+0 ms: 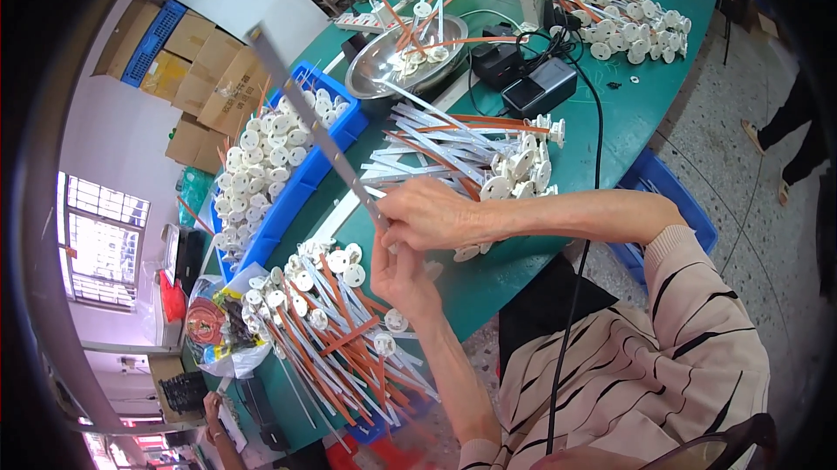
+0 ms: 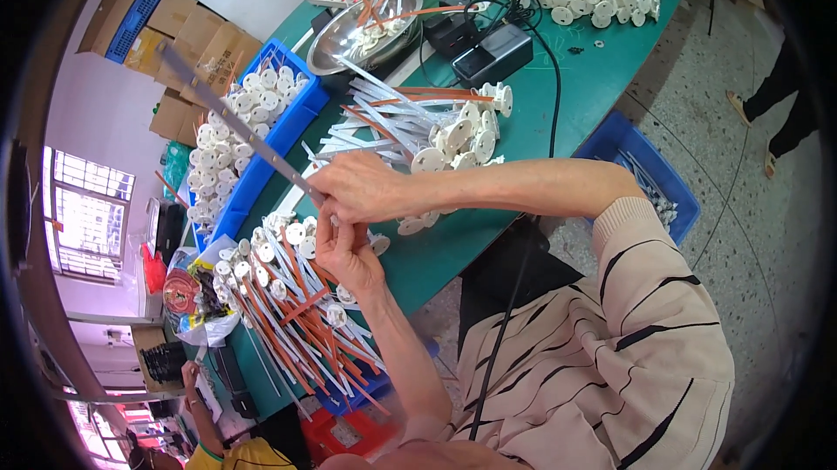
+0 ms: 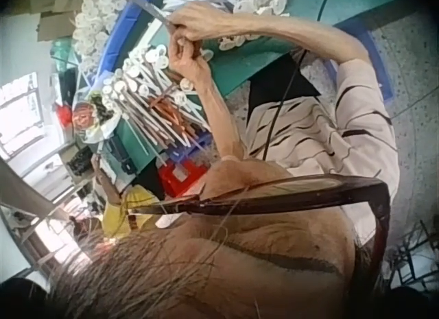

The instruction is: The person assembles LED light strips onto circular plastic bases by hand.

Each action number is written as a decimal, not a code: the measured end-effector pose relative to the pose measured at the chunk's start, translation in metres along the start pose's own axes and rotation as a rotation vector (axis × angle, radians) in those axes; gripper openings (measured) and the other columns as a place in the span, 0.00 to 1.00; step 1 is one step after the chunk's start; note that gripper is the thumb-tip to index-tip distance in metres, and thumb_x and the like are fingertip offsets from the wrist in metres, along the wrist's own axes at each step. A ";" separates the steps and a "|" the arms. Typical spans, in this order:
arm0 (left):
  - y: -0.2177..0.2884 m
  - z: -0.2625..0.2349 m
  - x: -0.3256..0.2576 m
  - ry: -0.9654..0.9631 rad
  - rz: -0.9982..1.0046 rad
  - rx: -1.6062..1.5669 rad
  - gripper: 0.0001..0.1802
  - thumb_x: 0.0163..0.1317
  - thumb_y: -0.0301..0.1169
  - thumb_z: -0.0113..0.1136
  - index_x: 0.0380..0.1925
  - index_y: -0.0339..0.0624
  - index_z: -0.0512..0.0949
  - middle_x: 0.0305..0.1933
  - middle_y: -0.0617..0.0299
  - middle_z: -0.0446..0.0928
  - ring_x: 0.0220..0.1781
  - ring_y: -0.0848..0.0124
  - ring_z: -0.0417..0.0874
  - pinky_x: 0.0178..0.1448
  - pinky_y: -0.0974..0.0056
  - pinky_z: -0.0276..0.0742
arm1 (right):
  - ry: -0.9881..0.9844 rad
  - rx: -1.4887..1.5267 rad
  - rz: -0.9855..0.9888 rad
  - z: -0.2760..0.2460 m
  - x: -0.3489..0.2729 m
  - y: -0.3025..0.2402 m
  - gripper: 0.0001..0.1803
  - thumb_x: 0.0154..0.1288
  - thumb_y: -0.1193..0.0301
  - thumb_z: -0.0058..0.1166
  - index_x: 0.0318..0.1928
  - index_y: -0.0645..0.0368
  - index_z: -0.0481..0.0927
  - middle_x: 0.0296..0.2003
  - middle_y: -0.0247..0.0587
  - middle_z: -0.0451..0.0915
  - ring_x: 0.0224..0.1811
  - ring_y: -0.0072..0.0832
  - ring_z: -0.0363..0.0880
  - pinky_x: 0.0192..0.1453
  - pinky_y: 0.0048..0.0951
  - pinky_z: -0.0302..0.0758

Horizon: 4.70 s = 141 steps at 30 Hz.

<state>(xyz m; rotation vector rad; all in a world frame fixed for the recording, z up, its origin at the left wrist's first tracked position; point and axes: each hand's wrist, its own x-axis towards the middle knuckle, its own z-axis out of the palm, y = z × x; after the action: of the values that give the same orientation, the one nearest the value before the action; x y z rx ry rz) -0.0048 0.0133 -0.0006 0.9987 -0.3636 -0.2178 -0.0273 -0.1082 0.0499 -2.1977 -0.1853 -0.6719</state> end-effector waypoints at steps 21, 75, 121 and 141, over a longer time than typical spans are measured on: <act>-0.005 -0.008 0.002 -0.018 0.030 -0.016 0.22 0.60 0.16 0.49 0.55 0.23 0.63 0.48 0.48 0.74 0.43 0.66 0.80 0.46 0.65 0.81 | -0.034 0.235 0.097 -0.004 0.002 -0.001 0.07 0.50 0.72 0.56 0.26 0.65 0.78 0.21 0.48 0.79 0.24 0.38 0.79 0.30 0.34 0.73; -0.007 -0.012 0.001 0.030 0.065 0.033 0.19 0.58 0.14 0.52 0.51 0.25 0.69 0.43 0.54 0.77 0.39 0.72 0.80 0.39 0.70 0.80 | -0.001 -0.022 -0.142 0.018 0.002 0.007 0.02 0.48 0.79 0.52 0.24 0.60 0.74 0.21 0.39 0.78 0.25 0.37 0.79 0.27 0.33 0.71; -0.008 -0.013 0.005 0.093 0.034 0.069 0.19 0.57 0.14 0.52 0.51 0.25 0.69 0.41 0.52 0.77 0.37 0.70 0.81 0.37 0.69 0.81 | 0.016 0.001 -0.060 0.015 0.006 -0.001 0.05 0.41 0.77 0.58 0.24 0.61 0.77 0.19 0.46 0.76 0.24 0.43 0.76 0.27 0.39 0.67; 0.009 -0.016 0.003 -0.171 0.011 0.163 0.28 0.59 0.24 0.56 0.59 0.30 0.62 0.48 0.46 0.75 0.45 0.63 0.80 0.48 0.63 0.79 | -0.021 -0.069 0.107 -0.011 0.008 -0.014 0.10 0.43 0.69 0.59 0.26 0.62 0.78 0.19 0.46 0.77 0.22 0.40 0.76 0.28 0.37 0.68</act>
<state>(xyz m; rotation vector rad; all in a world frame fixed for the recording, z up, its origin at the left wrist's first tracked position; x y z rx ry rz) 0.0043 0.0295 0.0004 1.1420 -0.5496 -0.2673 -0.0302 -0.1078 0.0691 -2.2636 -0.0560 -0.6035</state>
